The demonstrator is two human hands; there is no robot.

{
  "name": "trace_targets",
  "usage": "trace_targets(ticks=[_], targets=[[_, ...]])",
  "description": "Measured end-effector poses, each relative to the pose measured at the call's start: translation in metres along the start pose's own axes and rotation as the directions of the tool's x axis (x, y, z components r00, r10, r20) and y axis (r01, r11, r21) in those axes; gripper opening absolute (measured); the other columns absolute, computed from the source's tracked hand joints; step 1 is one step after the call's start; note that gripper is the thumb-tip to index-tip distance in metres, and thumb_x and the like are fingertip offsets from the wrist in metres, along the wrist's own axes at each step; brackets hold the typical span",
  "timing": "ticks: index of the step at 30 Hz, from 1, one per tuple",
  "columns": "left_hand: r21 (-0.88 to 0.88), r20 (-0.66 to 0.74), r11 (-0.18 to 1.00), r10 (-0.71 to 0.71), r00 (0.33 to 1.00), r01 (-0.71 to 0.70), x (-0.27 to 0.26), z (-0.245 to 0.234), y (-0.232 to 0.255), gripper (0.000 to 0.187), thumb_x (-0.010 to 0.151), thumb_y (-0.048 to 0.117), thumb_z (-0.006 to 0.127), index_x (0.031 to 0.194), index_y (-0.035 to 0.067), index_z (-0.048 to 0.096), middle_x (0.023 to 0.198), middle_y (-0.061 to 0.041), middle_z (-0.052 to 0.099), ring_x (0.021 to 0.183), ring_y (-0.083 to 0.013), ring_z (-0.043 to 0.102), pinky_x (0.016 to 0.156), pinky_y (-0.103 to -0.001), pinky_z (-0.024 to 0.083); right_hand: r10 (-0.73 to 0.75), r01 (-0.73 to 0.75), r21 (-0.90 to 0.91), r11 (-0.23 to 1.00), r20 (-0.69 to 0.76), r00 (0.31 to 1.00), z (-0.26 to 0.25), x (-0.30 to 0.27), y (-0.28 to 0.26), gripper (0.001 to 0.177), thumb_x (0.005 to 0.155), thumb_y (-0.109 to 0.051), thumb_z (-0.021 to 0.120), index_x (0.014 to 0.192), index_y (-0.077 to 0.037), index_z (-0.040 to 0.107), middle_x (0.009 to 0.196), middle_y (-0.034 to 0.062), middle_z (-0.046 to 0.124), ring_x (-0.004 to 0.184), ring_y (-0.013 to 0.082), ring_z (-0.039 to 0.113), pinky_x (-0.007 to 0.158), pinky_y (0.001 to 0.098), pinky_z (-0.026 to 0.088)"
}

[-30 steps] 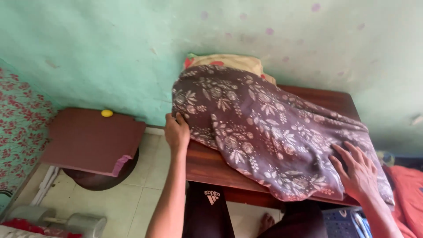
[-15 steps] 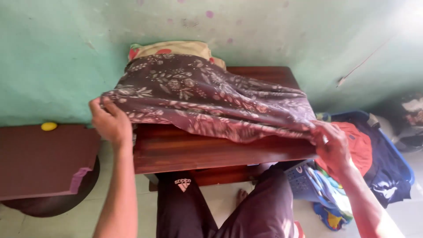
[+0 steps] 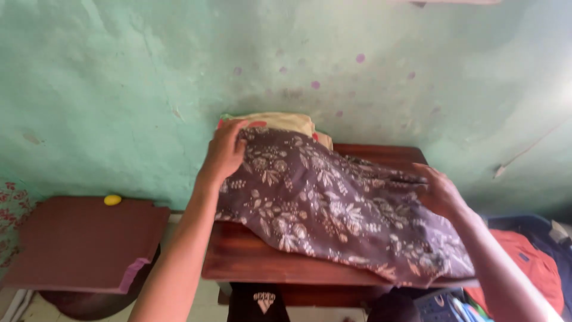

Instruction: The person folds a light-colored fabric with a strawberry pattern and then a dark floral-patterned fabric on a wooden table. They smooth and align the edges of each item before stacking them.

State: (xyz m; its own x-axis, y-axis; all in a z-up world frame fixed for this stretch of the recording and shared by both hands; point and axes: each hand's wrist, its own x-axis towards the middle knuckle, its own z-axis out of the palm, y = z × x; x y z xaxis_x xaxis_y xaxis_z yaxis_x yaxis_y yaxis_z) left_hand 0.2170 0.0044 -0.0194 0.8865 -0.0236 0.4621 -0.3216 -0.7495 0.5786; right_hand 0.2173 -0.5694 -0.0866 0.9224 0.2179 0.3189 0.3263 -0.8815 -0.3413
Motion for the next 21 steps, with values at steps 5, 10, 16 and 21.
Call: trace_targets(ticks=[5,10,16,21], targets=[[0.275,0.371,0.955,-0.213,0.904,0.112,0.052,0.018,0.001,0.096,0.088,0.061,0.071,0.163,0.017,0.03,0.16,-0.017,0.042,0.142,-0.0455,0.043,0.113,-0.074,0.026,0.265,-0.205,-0.189,0.96,0.389,0.882,0.014,0.051,0.003,0.093,0.079,-0.047,0.076,0.16,-0.034,0.033,0.158,0.0031,0.048,0.144,0.0406,0.044,0.105,0.0833,0.032],[0.471,0.48,0.879,-0.188,0.857,-0.071,0.063,0.031,-0.052,0.045,0.078,0.059,0.081,0.106,0.025,0.075,0.114,-0.005,0.077,0.114,-0.033,0.069,0.101,-0.059,0.032,0.398,-0.151,-0.423,0.893,0.591,0.701,0.001,0.052,0.021,0.086,0.085,-0.064,0.066,0.158,-0.028,0.038,0.16,0.0024,0.05,0.148,0.0309,0.047,0.119,0.0639,0.035],[0.386,0.549,0.869,0.052,0.834,-0.309,0.023,-0.014,-0.008,0.022,0.091,0.019,0.078,0.111,0.011,0.074,0.095,-0.007,0.08,0.06,-0.0172,0.078,0.056,-0.028,0.068,-0.046,0.12,-0.237,0.964,0.297,0.954,-0.018,0.013,0.059,0.041,0.081,-0.026,0.075,0.117,-0.009,0.064,0.112,0.0089,0.071,0.097,0.0302,0.071,0.082,0.0454,0.058],[0.27,0.368,0.806,0.419,0.83,-0.527,-0.017,-0.011,-0.015,0.036,0.071,0.008,0.09,0.1,0.0,0.07,0.106,-0.012,0.066,0.091,-0.0224,0.065,0.073,-0.031,0.064,-0.054,0.079,-0.161,0.984,0.152,0.987,-0.063,-0.031,0.018,0.018,0.079,-0.016,0.069,0.092,-0.015,0.058,0.074,0.0027,0.069,0.062,0.0262,0.066,0.057,0.0414,0.047]])
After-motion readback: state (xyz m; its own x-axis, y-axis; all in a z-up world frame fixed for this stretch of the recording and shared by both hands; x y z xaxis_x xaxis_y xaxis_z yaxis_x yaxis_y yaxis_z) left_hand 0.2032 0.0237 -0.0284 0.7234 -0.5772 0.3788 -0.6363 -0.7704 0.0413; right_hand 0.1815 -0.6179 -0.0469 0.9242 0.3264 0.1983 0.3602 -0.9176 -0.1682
